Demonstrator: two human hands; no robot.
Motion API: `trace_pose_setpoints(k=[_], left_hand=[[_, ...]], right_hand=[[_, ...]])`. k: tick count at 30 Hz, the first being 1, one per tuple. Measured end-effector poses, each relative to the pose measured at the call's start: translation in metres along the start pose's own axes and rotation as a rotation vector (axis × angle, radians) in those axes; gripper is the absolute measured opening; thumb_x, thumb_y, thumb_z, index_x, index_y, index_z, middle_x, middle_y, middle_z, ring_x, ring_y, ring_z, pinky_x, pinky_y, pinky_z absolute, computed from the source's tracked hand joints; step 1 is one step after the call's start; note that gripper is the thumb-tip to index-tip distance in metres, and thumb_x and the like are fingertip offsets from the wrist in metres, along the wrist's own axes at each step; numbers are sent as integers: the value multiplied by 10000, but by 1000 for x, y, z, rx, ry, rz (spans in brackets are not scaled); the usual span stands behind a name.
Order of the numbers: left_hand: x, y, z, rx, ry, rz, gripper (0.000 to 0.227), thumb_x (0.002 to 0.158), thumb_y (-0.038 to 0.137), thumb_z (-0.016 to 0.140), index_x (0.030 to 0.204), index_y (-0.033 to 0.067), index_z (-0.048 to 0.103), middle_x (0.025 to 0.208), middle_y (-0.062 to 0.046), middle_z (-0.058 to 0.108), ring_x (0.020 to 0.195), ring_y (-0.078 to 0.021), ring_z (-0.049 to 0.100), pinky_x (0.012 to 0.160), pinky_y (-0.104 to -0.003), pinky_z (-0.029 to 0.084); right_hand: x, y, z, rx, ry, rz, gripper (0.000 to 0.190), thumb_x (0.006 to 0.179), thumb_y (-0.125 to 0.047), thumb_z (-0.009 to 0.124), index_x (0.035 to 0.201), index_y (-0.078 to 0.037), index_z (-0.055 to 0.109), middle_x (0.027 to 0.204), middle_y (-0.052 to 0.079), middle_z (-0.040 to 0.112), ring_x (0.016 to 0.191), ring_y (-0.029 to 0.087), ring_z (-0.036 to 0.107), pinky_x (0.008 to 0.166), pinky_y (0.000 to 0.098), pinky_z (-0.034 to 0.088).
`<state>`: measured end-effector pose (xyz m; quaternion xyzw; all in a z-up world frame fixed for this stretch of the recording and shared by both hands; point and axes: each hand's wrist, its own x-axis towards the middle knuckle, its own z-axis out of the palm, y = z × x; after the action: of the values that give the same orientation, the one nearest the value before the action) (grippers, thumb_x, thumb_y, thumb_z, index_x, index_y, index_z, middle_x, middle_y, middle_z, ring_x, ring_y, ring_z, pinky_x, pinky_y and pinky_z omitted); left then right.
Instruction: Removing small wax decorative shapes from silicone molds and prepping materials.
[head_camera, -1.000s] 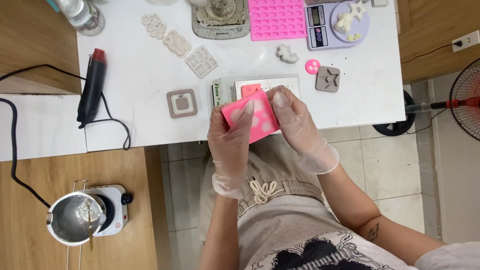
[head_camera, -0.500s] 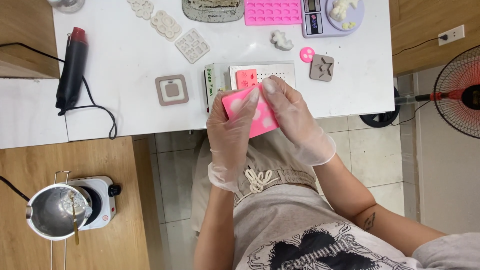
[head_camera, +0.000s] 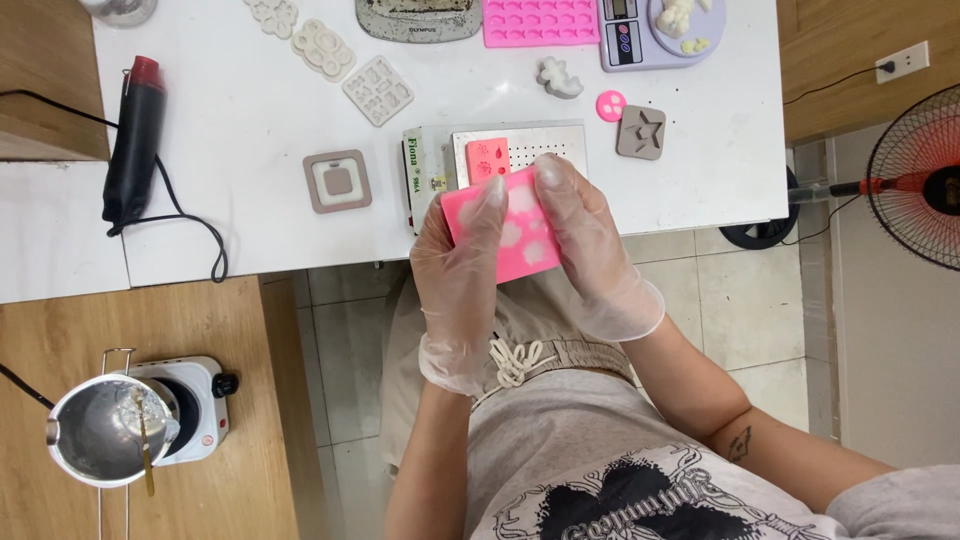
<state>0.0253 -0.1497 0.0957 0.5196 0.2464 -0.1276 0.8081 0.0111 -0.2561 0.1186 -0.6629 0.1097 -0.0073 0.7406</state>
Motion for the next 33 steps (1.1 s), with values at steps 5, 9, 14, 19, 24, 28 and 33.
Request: trace_pose_setpoints(k=[5,9,14,19,24,28,33], left_hand=[[-1,2,2,-5,6,3,167,851,246,826,778,182,690,717,-21,742,703,-45,687,740,-250,606],[-3,2,1,7,14,-2,171,857,250,823,775,170,695,711,-45,745,688,-57,687,737,-265,609],[-7,9,1,39,-4,9,168,879,245,798,789,163,683,716,-41,731,706,-54,653,779,-262,578],[-2,13,-4,91,-27,12,185,890,262,798,785,157,687,731,-47,735,731,-50,616,790,-284,578],[10,27,-16,442,-224,-10,222,830,332,845,803,173,694,694,-45,724,695,-83,652,754,-279,570],[24,21,-19,416,-262,-49,240,866,380,782,943,165,707,859,-86,768,812,-147,694,824,-338,581],[31,5,-18,-32,-123,-63,710,859,549,668,1319,46,470,1198,-180,599,1168,-312,576,994,-471,500]], right_hand=[[2,10,-5,63,29,56,324,1070,-387,522,824,-178,556,664,-16,556,686,59,583,714,222,547],[5,12,-7,133,57,125,317,1048,-411,557,850,-166,588,686,17,589,692,90,638,658,234,580],[7,25,-14,214,109,239,309,1012,-410,604,876,-134,621,703,52,644,659,128,662,619,278,607],[15,35,-25,183,87,275,320,1013,-410,604,904,-110,626,690,50,627,575,122,606,534,257,569],[24,12,-38,-424,-290,92,342,1026,-286,628,766,-65,649,580,42,509,558,128,445,509,262,413],[35,16,-42,-331,-343,104,428,1054,-408,565,739,-118,585,585,-7,472,558,110,458,523,230,419],[35,34,-19,-51,-64,76,319,1045,-383,559,896,-106,613,648,123,624,587,210,674,557,250,463]])
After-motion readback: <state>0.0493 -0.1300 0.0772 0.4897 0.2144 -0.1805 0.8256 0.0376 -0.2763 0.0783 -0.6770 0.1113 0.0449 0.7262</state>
